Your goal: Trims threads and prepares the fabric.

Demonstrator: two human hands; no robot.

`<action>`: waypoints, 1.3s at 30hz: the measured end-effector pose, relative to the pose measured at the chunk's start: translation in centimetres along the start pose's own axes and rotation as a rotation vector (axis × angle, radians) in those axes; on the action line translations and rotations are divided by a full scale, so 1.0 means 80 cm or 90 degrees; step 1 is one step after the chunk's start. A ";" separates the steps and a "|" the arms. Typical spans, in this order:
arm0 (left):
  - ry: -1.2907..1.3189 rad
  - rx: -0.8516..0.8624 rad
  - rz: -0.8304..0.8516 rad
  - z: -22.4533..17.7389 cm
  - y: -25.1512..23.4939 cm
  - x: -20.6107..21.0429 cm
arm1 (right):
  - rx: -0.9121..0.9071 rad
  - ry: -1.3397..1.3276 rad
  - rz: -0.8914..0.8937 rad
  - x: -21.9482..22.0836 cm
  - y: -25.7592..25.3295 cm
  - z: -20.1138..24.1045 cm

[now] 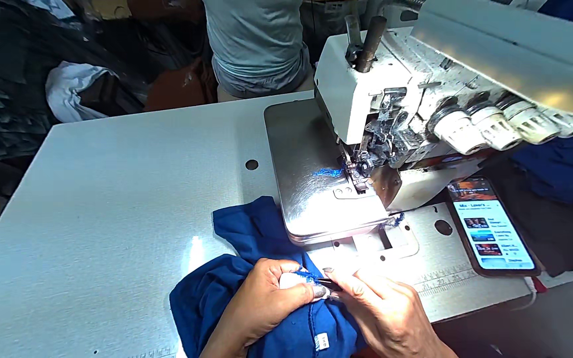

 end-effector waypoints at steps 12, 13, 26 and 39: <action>-0.027 -0.005 0.008 0.000 0.000 0.000 | -0.059 0.113 0.011 -0.007 -0.008 0.004; -0.025 -0.006 0.012 0.000 0.000 0.000 | -0.069 0.119 0.016 -0.008 -0.010 0.004; -0.013 0.000 0.019 -0.003 0.003 -0.001 | 0.233 -0.252 0.133 -0.017 -0.002 -0.010; -0.014 -0.017 -0.043 -0.006 0.004 0.004 | 0.087 0.000 0.052 -0.023 0.004 0.000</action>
Point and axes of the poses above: each hand's wrist, its own y-axis away from the middle knuckle, its own x-axis out of the palm, z = x × y, the point moved 1 cm from there along -y, towards the middle knuckle, and after that the axes turned 3 degrees about -x, right-handed, at the moved point
